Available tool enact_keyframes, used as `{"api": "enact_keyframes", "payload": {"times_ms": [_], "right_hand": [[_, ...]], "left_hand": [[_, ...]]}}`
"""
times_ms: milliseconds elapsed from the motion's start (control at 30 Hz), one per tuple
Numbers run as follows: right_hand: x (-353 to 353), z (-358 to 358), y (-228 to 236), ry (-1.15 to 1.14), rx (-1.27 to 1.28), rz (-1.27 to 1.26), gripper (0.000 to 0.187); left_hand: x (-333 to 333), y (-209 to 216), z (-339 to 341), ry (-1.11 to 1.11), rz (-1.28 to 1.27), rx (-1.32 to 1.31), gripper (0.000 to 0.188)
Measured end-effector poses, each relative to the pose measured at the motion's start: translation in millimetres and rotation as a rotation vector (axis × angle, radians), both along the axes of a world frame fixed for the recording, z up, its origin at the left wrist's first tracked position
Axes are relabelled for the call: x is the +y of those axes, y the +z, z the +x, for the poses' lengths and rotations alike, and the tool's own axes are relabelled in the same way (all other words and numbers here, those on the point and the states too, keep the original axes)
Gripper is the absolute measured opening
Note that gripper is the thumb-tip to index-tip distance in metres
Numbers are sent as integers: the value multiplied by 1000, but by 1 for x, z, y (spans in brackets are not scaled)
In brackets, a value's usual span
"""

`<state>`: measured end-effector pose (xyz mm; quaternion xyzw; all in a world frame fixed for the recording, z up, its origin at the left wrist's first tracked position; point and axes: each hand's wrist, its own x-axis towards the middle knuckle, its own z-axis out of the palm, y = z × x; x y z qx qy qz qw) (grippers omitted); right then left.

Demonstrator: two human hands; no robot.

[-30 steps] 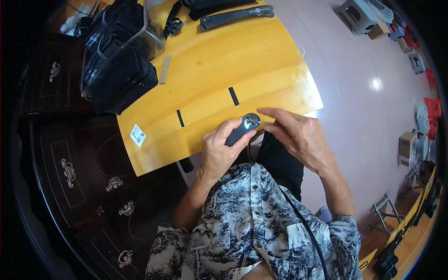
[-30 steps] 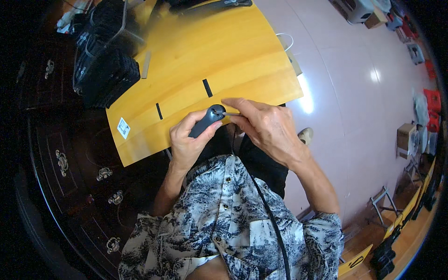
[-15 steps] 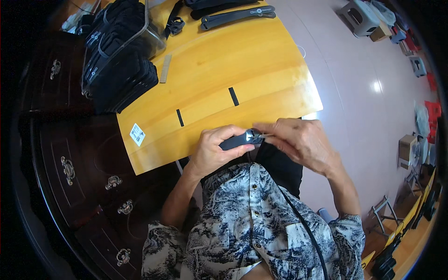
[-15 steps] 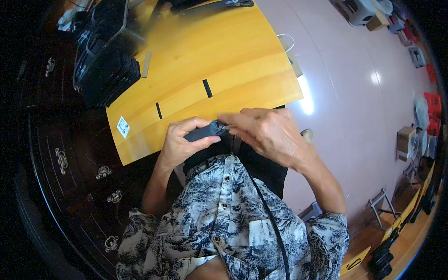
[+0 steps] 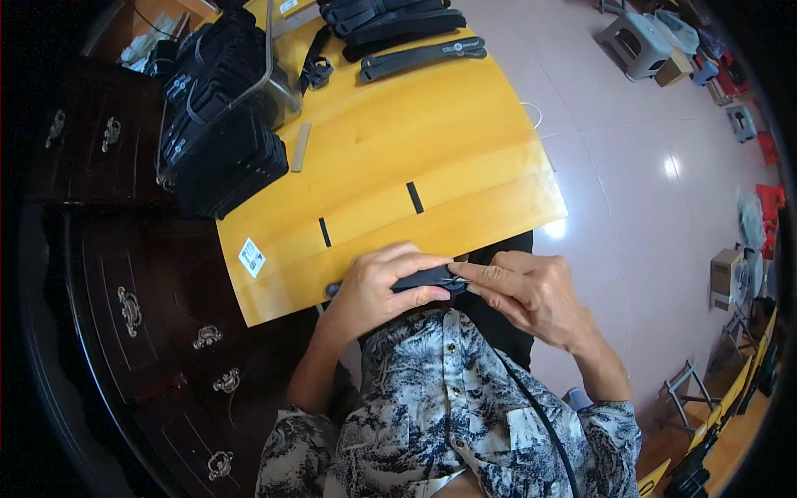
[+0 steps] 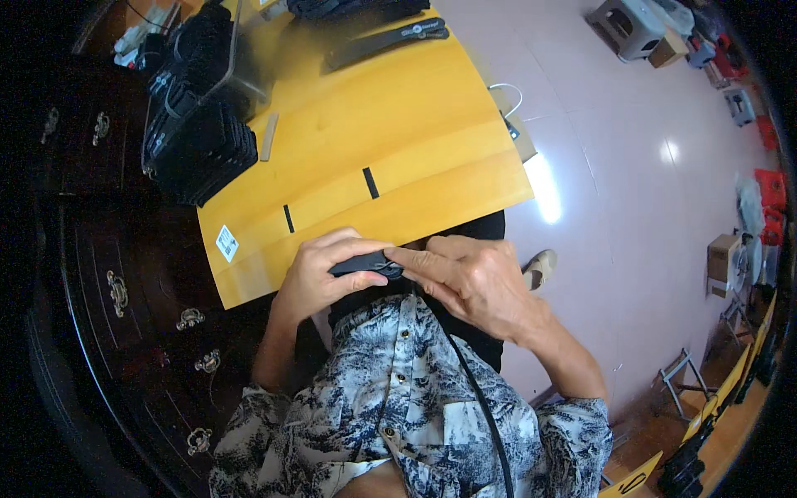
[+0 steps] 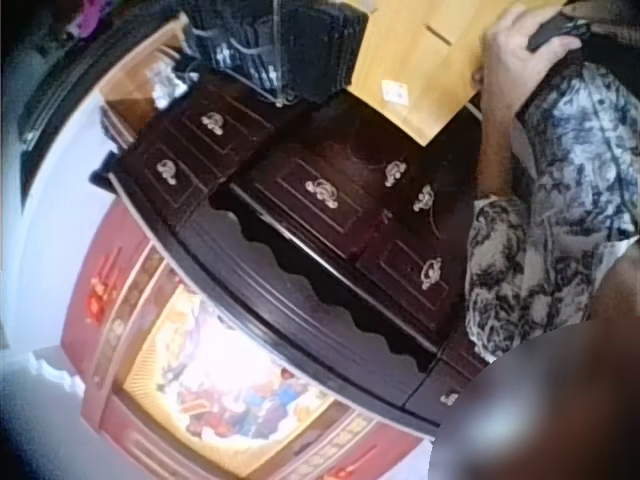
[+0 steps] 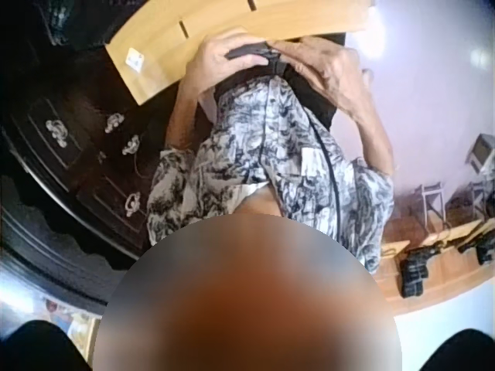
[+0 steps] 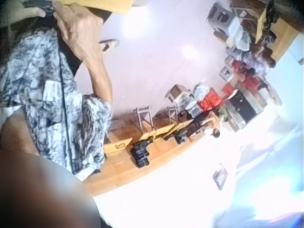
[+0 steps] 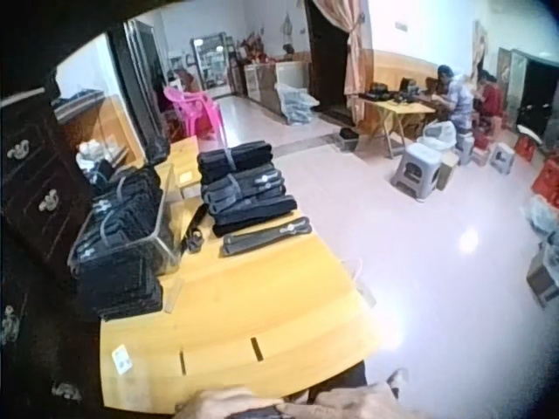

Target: Using a small sharp tool to clear or poke holes through textile straps at a workbench.

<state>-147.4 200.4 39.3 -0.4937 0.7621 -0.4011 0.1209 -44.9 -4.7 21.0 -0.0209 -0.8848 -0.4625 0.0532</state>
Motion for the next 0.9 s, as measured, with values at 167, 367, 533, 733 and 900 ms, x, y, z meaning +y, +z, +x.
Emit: {"api": "enact_keyframes", "payload": {"times_ms": [167,367,533,733,900], "right_hand": [[2,6,16,-142,-71,-64,32],[8,10,30,-413,-246,-81,24],[14,17,18,-462,-257,-178,22],[16,26,13,-537,-340,-217,23],[3,28,23,-511,-344,-214,23]], "left_hand": [[18,53,26,5,-21,505,39],[95,114,-7,-616,1324,725,25],[113,136,-16,-540,1624,761,25],[132,146,-7,-491,1956,762,27],[129,144,-12,-527,1750,800,37]]}}
